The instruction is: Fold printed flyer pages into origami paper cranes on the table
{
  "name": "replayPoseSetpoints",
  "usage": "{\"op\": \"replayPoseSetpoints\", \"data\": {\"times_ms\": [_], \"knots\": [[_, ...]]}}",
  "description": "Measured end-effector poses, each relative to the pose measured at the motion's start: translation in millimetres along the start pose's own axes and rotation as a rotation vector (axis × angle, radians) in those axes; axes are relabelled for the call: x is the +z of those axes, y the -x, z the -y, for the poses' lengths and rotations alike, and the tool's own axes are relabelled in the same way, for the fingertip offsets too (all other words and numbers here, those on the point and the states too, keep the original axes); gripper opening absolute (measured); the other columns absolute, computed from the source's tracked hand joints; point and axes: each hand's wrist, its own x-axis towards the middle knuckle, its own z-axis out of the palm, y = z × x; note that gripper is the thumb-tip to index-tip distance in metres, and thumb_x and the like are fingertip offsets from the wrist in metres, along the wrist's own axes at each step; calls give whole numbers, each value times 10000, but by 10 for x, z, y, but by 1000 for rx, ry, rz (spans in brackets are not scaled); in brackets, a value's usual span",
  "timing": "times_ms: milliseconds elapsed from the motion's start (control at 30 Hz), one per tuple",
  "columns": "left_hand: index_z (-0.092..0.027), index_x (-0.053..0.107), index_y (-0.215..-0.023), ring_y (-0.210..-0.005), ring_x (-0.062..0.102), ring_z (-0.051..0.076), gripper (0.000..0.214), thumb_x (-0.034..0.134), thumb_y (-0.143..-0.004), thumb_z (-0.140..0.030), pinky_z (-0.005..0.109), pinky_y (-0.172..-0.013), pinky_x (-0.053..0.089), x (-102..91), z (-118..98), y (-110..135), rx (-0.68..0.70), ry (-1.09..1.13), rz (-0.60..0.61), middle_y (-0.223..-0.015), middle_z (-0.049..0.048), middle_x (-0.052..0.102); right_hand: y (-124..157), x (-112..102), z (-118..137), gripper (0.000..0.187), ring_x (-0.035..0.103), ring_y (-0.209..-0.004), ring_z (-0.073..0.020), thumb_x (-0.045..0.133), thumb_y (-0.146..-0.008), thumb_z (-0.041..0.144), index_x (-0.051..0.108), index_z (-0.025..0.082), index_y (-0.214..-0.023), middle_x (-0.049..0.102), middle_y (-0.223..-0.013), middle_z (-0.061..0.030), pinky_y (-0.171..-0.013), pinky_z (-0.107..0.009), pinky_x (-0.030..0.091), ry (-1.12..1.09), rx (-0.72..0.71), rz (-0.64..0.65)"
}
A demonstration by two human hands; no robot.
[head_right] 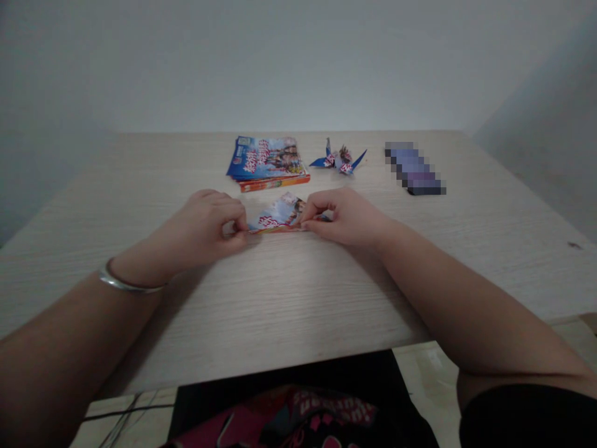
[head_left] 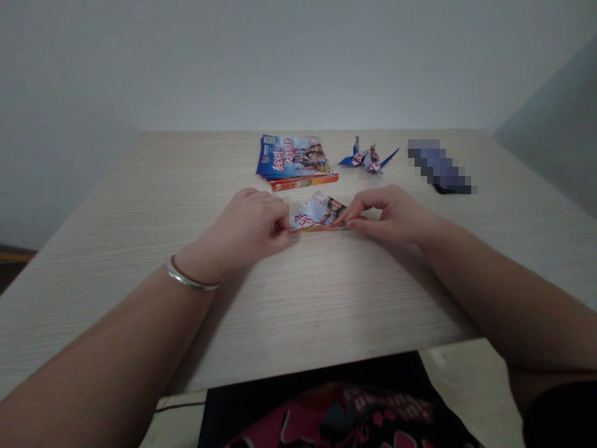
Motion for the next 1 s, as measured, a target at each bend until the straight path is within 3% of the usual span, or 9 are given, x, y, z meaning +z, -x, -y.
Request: {"op": "replayPoseSetpoints", "data": {"times_ms": [200, 533, 767, 900, 1000], "knots": [[-214, 563, -616, -631, 538, 171, 277, 631, -849, -347, 333, -718, 371, 14, 32, 8, -21, 36, -30, -610, -3, 614, 13, -106, -14, 195, 739, -816, -187, 758, -843, 382, 756, 192, -796, 807, -870, -64, -769, -334, 566, -47, 81, 16], [-214, 639, -655, -658, 606, 201, 265, 632, -835, -408, 320, -681, 388, 4, 56, 9, -119, 67, -22, -635, 21, 656, 39, -187, -91, 256, 647, -651, -126, 795, -810, 409, 737, 161, -780, 781, -814, -69, -583, -279, 502, -163, 188, 39], [-217, 655, -659, -608, 578, 172, 219, 612, -806, -374, 293, -639, 355, 21, 102, 3, -139, 21, 8, -622, 9, 661, 55, -218, -144, 293, 604, -618, -115, 807, -815, 458, 740, 180, -753, 741, -734, -37, -523, -266, 454, -113, 221, 35], [-221, 642, -650, -637, 601, 201, 108, 603, -737, -270, 324, -680, 394, 42, 193, 41, -96, -70, 29, -633, 22, 667, 79, -254, -190, 378, 584, -549, -105, 842, -768, 535, 726, 179, -719, 730, -682, -27, -477, -254, 436, -156, 234, -26], [-207, 657, -712, -652, 607, 196, 95, 579, -761, -229, 318, -658, 424, 57, 225, 66, -197, 16, -33, -725, 41, 702, 80, -265, -228, 372, 650, -605, -134, 837, -764, 552, 756, 190, -747, 763, -732, -44, -530, -275, 495, -162, 211, -91]]}}
